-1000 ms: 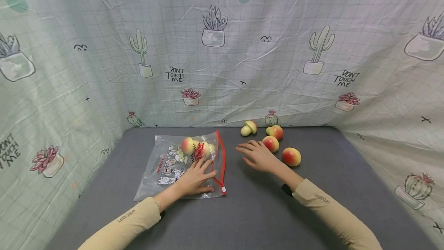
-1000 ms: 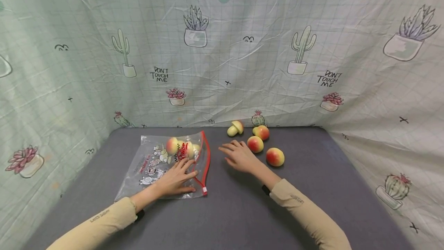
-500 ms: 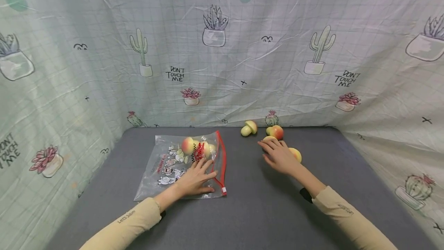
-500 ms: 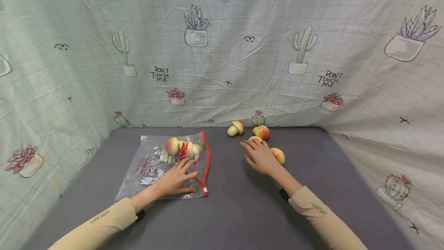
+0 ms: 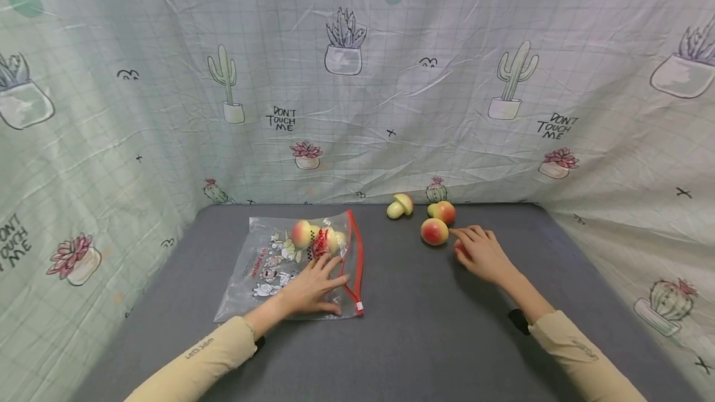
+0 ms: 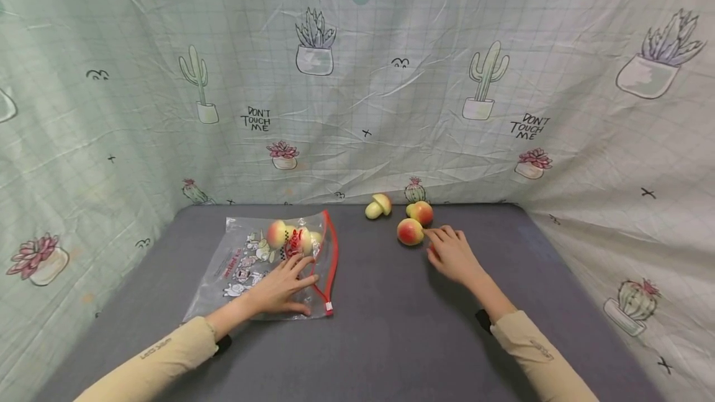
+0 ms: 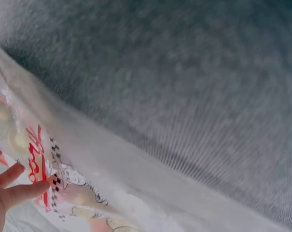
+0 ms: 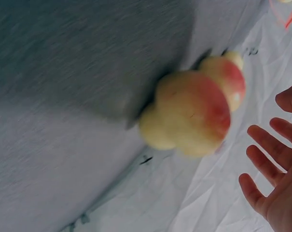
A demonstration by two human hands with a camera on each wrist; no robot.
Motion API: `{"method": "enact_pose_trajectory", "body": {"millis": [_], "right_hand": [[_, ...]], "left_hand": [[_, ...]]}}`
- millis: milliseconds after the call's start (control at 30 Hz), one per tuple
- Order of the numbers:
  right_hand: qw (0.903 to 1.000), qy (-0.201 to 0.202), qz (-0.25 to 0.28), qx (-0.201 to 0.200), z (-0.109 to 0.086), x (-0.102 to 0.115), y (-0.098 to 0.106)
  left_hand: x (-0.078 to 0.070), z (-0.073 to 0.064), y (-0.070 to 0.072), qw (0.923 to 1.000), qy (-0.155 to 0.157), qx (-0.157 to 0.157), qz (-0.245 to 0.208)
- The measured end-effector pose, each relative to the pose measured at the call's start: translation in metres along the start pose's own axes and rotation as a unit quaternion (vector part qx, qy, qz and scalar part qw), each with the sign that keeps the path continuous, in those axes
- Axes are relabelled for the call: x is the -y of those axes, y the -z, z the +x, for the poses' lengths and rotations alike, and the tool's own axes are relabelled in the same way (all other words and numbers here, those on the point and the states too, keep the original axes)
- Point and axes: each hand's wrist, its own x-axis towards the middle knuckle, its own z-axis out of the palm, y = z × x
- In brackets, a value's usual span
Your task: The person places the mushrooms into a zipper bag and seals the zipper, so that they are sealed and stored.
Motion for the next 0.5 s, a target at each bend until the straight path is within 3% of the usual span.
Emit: {"method": "enact_pose_trajectory", "body": {"millis": [233,500], "right_hand": [[0.9996,-0.027,0.0,0.01,-0.011,-0.016,0.003],[0.9985,-0.037,0.004,0.04,-0.025,-0.037,0.006]], "left_hand": [[0.006,-0.001,0.004,0.9995,-0.024,0.01,0.018],[0.003,0.0,0.007,0.9991,-0.019,0.026,0.028]]}}
